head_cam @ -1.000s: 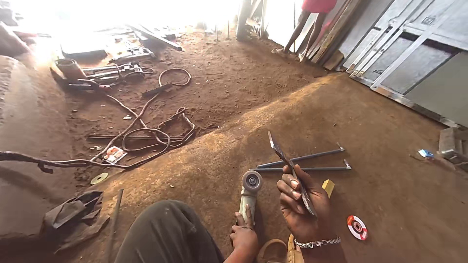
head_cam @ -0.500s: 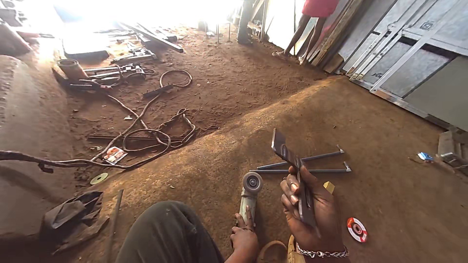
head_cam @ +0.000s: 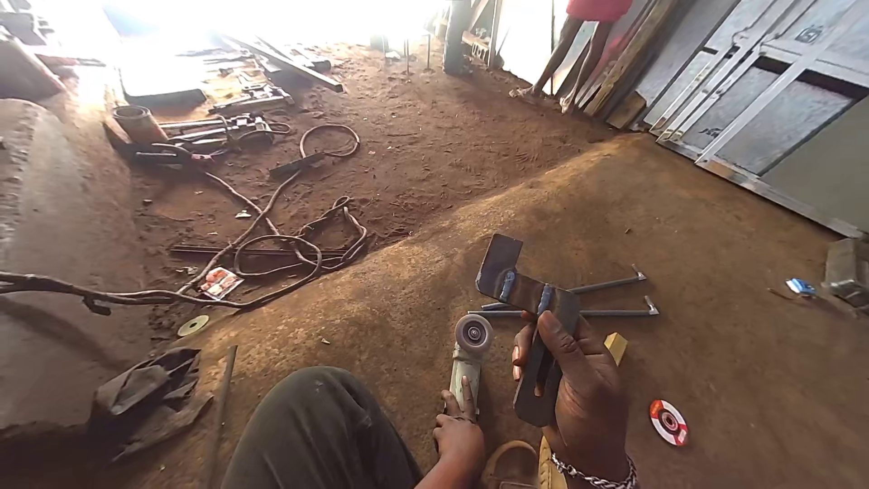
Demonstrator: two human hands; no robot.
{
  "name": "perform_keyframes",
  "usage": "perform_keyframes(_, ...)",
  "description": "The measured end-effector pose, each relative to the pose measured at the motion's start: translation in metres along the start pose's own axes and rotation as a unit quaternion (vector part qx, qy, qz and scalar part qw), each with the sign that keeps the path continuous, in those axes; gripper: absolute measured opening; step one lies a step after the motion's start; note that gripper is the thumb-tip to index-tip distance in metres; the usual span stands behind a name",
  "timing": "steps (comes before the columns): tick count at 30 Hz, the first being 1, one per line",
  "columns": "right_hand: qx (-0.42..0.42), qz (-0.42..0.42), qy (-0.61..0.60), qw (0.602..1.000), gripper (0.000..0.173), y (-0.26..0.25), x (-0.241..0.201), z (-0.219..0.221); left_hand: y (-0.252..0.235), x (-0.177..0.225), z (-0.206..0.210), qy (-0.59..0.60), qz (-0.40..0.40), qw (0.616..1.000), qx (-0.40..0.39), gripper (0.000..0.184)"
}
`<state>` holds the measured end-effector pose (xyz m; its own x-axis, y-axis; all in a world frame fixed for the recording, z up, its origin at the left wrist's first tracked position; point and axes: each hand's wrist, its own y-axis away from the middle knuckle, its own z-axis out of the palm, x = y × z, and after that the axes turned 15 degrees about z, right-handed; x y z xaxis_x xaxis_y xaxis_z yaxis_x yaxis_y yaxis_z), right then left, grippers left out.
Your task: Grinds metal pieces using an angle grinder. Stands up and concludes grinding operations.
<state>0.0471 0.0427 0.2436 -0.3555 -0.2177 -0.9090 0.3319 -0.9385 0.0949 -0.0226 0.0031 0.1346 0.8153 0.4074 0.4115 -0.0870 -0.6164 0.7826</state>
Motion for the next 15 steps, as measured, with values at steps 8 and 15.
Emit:
perform_keyframes(8,0.002,-0.008,0.051,0.999,0.024,-0.004,0.009,-0.004,-0.001,0.0,-0.002,-0.014,0.007,1.0,-0.011,0.088)
perform_keyframes(15,0.028,-0.072,0.108,0.991,0.02,-0.005,0.015,-0.004,-0.038,-0.004,0.032,0.009,-0.029,0.995,0.094,0.086)
